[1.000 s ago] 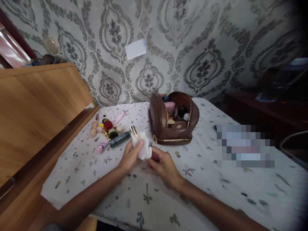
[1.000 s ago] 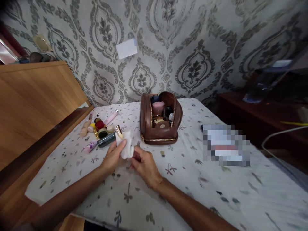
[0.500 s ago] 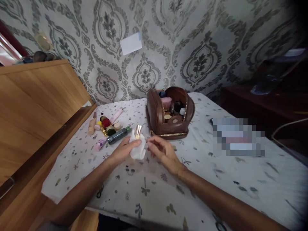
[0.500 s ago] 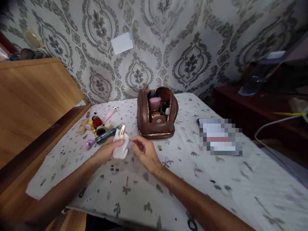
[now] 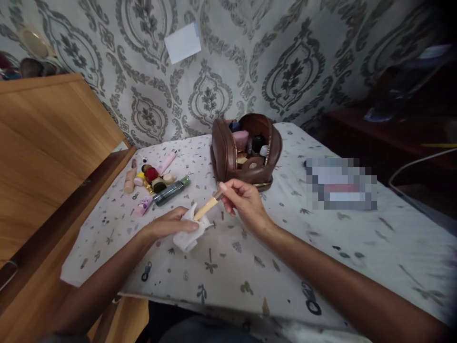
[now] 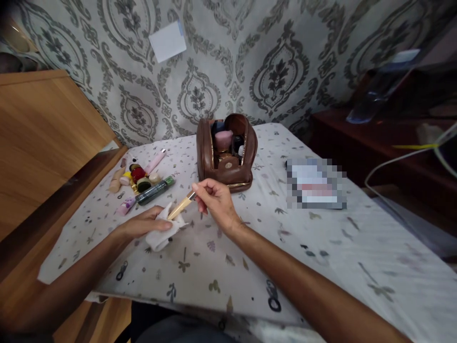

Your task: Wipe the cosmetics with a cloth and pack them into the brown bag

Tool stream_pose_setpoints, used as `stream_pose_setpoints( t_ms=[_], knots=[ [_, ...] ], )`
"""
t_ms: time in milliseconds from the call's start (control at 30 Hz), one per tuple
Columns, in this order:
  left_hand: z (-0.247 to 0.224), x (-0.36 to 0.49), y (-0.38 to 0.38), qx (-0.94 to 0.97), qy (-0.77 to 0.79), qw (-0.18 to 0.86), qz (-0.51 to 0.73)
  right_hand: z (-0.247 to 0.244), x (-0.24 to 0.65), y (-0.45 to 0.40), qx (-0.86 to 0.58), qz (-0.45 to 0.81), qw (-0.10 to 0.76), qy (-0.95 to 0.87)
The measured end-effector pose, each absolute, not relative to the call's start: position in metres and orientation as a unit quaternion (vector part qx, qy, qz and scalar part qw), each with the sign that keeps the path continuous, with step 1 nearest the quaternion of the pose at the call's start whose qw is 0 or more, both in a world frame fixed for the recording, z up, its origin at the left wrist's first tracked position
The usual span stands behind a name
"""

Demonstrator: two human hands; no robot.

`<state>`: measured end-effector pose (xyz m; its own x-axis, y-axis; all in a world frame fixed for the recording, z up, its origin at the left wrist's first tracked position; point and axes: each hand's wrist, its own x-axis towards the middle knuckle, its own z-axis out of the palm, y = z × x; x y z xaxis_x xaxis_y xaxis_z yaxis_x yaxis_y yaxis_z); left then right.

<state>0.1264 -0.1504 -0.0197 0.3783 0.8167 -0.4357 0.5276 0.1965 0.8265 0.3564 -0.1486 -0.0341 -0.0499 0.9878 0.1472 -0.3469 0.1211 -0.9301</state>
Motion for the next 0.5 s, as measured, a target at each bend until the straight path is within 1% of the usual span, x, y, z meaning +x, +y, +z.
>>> stream_pose_setpoints(
  t_ms=[67,133,200,267,333,400,433,500],
  knots=[
    [-0.014,0.132,-0.150,0.669,0.537,0.505,0.099,-0.036,0.353,-0.151,-0.350,0.575,0.583,-0.455],
    [-0.008,0.145,-0.149,0.727,0.463,0.501,0.071,-0.039,0.348,-0.156,-0.348,0.597,0.557,-0.461],
    [-0.002,0.162,-0.149,0.769,0.372,0.512,0.087,-0.041,0.345,-0.160,-0.343,0.615,0.527,-0.475],
    [0.003,0.174,-0.150,0.773,0.342,0.519,0.127,-0.041,0.344,-0.162,-0.338,0.618,0.514,-0.490],
    [0.005,0.178,-0.153,0.754,0.368,0.527,0.136,-0.037,0.346,-0.161,-0.339,0.596,0.536,-0.492],
    [0.004,0.173,-0.156,0.730,0.423,0.526,0.111,-0.029,0.352,-0.159,-0.341,0.568,0.576,-0.480],
    [0.002,0.169,-0.158,0.718,0.458,0.513,0.104,-0.025,0.355,-0.158,-0.342,0.556,0.594,-0.470],
    [-0.002,0.158,-0.160,0.691,0.535,0.468,0.129,-0.018,0.360,-0.157,-0.341,0.543,0.618,-0.455]
  ],
)
